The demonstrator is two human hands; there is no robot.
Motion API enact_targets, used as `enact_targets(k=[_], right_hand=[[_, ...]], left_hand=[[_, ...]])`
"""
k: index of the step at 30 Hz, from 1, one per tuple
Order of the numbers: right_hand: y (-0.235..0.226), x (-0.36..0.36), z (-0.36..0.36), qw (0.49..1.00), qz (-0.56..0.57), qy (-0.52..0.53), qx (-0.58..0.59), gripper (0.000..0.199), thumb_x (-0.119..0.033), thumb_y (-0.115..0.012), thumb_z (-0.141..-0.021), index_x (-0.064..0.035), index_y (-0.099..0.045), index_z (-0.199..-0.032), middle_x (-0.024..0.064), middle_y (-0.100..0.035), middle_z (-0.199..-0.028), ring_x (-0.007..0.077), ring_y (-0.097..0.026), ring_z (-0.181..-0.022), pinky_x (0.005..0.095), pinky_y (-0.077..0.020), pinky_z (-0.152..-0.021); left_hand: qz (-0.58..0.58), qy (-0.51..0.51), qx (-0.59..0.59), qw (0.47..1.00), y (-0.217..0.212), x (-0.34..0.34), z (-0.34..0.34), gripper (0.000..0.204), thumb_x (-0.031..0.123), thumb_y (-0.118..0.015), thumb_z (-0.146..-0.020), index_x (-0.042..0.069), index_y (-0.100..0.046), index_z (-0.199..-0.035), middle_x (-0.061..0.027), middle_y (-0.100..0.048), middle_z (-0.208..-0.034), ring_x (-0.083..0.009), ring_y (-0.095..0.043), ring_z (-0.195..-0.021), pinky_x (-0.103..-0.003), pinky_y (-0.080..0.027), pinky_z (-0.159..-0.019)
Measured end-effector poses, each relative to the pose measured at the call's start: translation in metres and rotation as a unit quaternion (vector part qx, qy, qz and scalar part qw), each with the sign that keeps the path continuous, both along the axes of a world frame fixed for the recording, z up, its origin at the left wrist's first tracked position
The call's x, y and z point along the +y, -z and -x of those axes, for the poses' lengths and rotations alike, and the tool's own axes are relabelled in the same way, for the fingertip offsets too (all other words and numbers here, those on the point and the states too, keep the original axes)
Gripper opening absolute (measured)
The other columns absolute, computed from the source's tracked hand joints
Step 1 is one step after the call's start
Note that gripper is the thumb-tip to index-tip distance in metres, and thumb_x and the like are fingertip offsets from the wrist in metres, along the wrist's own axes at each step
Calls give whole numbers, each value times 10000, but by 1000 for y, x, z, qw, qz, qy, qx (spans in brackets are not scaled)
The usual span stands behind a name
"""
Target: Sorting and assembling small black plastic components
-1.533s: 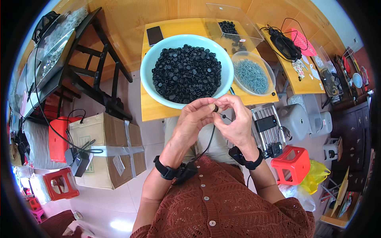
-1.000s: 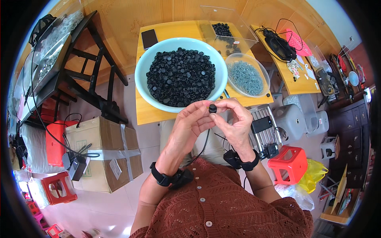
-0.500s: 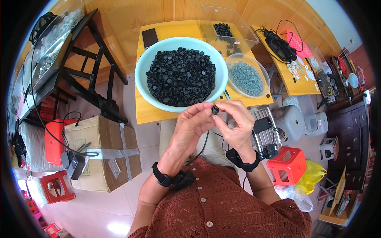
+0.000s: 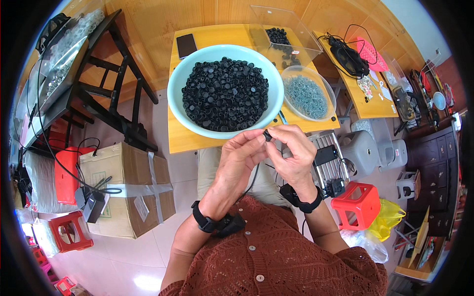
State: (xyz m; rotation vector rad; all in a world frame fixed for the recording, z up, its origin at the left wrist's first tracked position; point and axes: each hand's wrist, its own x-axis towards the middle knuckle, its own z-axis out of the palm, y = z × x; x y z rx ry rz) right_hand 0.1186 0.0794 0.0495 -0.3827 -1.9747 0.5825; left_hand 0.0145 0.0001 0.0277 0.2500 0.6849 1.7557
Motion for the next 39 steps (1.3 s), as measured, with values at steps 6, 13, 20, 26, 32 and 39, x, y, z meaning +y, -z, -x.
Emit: enact_targets(k=[6, 13, 20, 26, 32, 39], right_hand=[[-4, -2, 3, 999, -27, 9, 17, 212, 95, -683, -652, 8, -627, -837, 114, -638, -827, 188, -641, -669, 261, -514, -568], [-12, -8, 6, 995, 55, 27, 77, 231, 106, -676, -643, 20, -611, -847, 118, -621, -875, 182, -625, -715, 261, -511, -619], [-12, -1, -2, 999, 39, -19, 6, 282, 121, -659, -644, -4, -631, -895, 106, -618, -893, 177, -613, -765, 270, -502, -666], [-2, 7, -3, 985, 141, -83, 51, 300, 113, -670, -650, -16, -639, -919, 88, -627, -894, 164, -613, -788, 256, -493, -685], [-3, 6, -5, 986, 152, -72, 14, 294, 113, -655, -677, -5, -633, -945, 90, -617, -917, 160, -613, -825, 256, -496, -714], [-6, 13, -11, 935, 317, -156, 14, 229, 83, -559, -780, 36, -621, -995, 94, -572, -973, 150, -604, -883, 253, -504, -789]], left_hand=[[12, 2, -15, 1000, -9, -2, 0, 148, 75, -577, -857, 22, -608, -991, -68, -648, -924, -146, -627, -837, -305, -507, -803], [-25, -9, -16, 1000, -15, 0, -2, 138, 37, -579, -849, 24, -607, -983, -62, -645, -937, -141, -620, -851, -311, -513, -806], [-36, -13, 42, 998, -7, -3, 0, 211, -14, -608, -810, 38, -587, -1014, -73, -640, -981, -159, -615, -916, -321, -508, -850], [-6, -39, 75, 996, -16, -2, -5, 234, -57, -658, -757, 33, -601, -966, -44, -641, -895, -92, -602, -821, -234, -499, -767], [1, -63, 91, 994, -8, 2, -5, 236, -58, -667, -747, 16, -597, -961, -48, -644, -897, -93, -603, -814, -231, -497, -766], [-3, -103, 179, 978, -5, 5, -4, 224, -73, -657, -748, -2, -594, -952, -59, -642, -898, -106, -607, -824, -238, -505, -770]])
